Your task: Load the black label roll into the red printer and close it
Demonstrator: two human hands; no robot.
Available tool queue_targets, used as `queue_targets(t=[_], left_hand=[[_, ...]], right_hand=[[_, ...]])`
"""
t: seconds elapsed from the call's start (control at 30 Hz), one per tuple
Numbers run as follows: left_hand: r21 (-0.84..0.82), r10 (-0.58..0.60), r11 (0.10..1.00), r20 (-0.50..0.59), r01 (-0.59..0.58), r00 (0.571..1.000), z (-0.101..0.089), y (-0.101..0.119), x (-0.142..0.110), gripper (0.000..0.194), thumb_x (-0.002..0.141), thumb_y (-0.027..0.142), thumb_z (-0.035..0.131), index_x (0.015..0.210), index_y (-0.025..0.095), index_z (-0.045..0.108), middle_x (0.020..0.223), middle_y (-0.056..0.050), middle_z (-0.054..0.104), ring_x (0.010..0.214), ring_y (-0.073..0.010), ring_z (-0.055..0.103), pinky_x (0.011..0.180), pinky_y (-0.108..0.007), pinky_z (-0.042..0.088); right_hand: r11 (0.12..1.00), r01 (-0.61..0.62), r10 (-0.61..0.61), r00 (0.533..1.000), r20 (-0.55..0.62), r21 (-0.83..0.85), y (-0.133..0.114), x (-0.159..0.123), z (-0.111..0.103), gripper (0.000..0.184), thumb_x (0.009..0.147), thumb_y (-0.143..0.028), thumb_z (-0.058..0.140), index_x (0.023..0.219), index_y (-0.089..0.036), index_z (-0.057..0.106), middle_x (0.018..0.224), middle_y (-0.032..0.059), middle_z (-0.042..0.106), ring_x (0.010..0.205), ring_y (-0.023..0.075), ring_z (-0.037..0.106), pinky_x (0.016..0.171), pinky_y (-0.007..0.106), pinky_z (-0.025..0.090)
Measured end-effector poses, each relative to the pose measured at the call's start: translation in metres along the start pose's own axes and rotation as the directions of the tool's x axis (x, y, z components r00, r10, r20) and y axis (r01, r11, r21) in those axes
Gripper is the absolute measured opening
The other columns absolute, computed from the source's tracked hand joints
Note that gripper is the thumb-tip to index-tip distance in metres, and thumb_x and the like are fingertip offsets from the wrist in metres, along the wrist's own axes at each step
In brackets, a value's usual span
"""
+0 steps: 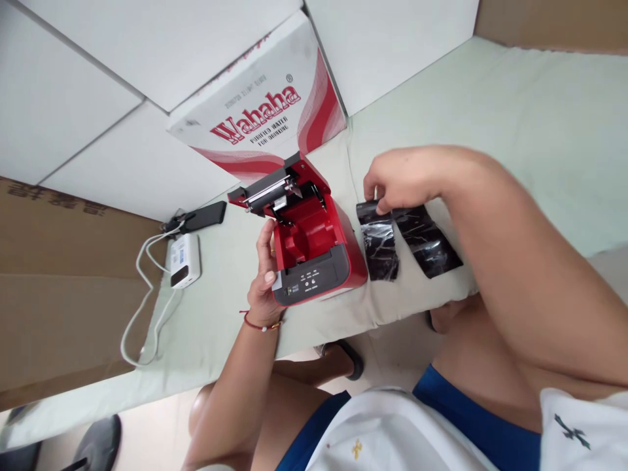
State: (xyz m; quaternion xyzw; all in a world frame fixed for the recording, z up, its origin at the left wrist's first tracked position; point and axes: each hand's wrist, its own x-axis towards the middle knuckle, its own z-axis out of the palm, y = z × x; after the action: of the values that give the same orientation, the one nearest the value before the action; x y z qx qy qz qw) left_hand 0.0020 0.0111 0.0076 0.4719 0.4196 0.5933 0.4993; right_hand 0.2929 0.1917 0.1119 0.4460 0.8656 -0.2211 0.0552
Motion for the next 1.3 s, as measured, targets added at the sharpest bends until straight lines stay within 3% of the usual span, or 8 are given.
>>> queue_targets(t=[0.1, 0.27, 0.37, 0.57, 0.7, 0.83, 1.0, 1.3], left_hand=[[0.007, 0.006, 1.0, 0.0, -0.006, 1.0, 0.0, -0.001, 0.001, 0.092, 0.081, 0.065, 0.087, 0.163, 0.044, 0.052, 0.181, 0.0, 0.043, 0.175, -0.0388, 0.029, 0.144, -0.057, 0.031], [0.01, -0.002, 1.0, -0.005, 0.002, 1.0, -0.002, -0.003, 0.002, 0.094, 0.079, 0.067, 0.086, 0.164, 0.044, 0.052, 0.177, -0.002, 0.048, 0.169, -0.0401, 0.04, 0.138, -0.057, 0.041], [0.009, -0.009, 1.0, -0.016, 0.009, 1.0, -0.003, -0.003, 0.002, 0.094, 0.079, 0.066, 0.086, 0.164, 0.043, 0.054, 0.174, -0.002, 0.05, 0.167, -0.0401, 0.043, 0.137, -0.056, 0.043], [0.001, -0.004, 1.0, -0.015, 0.004, 1.0, -0.003, -0.004, 0.002, 0.093, 0.079, 0.065, 0.086, 0.163, 0.044, 0.054, 0.175, -0.002, 0.05, 0.168, -0.0403, 0.041, 0.137, -0.057, 0.042], [0.002, 0.002, 1.0, -0.018, -0.002, 1.0, -0.002, -0.004, 0.001, 0.092, 0.079, 0.066, 0.087, 0.162, 0.044, 0.055, 0.178, -0.001, 0.047, 0.172, -0.0408, 0.036, 0.14, -0.057, 0.038], [-0.009, 0.007, 1.0, -0.01, -0.007, 1.0, 0.001, -0.001, 0.001, 0.089, 0.081, 0.063, 0.086, 0.162, 0.043, 0.055, 0.179, 0.0, 0.046, 0.174, -0.04, 0.033, 0.143, -0.058, 0.031], [0.017, 0.025, 1.0, 0.007, -0.025, 1.0, 0.002, 0.0, 0.001, 0.092, 0.082, 0.066, 0.085, 0.164, 0.042, 0.052, 0.176, -0.003, 0.051, 0.169, -0.0411, 0.041, 0.14, -0.059, 0.037], [0.031, 0.042, 0.999, 0.008, -0.042, 0.999, 0.001, -0.002, 0.002, 0.091, 0.083, 0.064, 0.084, 0.165, 0.042, 0.052, 0.18, -0.002, 0.046, 0.174, -0.0402, 0.032, 0.144, -0.059, 0.028]], right_hand=[[0.999, 0.026, -0.021, 0.988, 0.15, -0.031, -0.003, 0.003, 0.012, 0.038, 0.095, -0.02, 0.08, 0.132, -0.026, 0.085, 0.122, 0.0076, 0.085, 0.101, 0.0238, 0.078, 0.085, 0.034, 0.056], [0.974, -0.19, 0.202, 0.975, 0.089, -0.125, 0.012, -0.008, 0.003, 0.061, 0.094, -0.019, 0.083, 0.154, -0.027, 0.073, 0.146, 0.0111, 0.077, 0.124, 0.028, 0.073, 0.093, 0.035, 0.051], [0.959, -0.254, 0.27, 0.953, 0.135, -0.126, 0.012, -0.008, 0.002, 0.057, 0.096, -0.012, 0.077, 0.152, -0.02, 0.075, 0.137, 0.0138, 0.08, 0.119, 0.0247, 0.075, 0.088, 0.033, 0.047], [0.995, -0.103, 0.1, 0.98, 0.173, 0.008, 0.024, -0.025, -0.018, 0.036, 0.1, -0.028, 0.07, 0.127, -0.01, 0.085, 0.129, 0.0116, 0.082, 0.115, 0.0175, 0.075, 0.088, 0.036, 0.045], [0.988, 0.108, -0.109, 0.994, -0.002, 0.114, 0.04, -0.06, -0.049, 0.041, 0.088, -0.045, 0.082, 0.124, -0.027, 0.088, 0.135, 0.0005, 0.082, 0.112, 0.0166, 0.077, 0.09, 0.033, 0.049], [0.944, 0.294, -0.292, 0.956, -0.037, 0.152, -0.006, -0.07, -0.05, 0.041, 0.096, -0.046, 0.08, 0.133, -0.027, 0.085, 0.122, -0.0015, 0.085, 0.1, 0.0137, 0.076, 0.084, 0.031, 0.05], [0.929, 0.335, -0.329, 0.942, -0.065, 0.16, -0.087, -0.039, -0.016, 0.031, 0.099, -0.016, 0.071, 0.125, -0.023, 0.085, 0.096, 0.0014, 0.082, 0.078, 0.0147, 0.07, 0.073, 0.03, 0.048], [0.973, 0.227, -0.227, 0.974, -0.008, 0.04, -0.113, -0.007, 0.003, 0.034, 0.1, -0.016, 0.065, 0.127, -0.022, 0.084, 0.124, 0.0111, 0.082, 0.101, 0.0248, 0.072, 0.073, 0.033, 0.042]])
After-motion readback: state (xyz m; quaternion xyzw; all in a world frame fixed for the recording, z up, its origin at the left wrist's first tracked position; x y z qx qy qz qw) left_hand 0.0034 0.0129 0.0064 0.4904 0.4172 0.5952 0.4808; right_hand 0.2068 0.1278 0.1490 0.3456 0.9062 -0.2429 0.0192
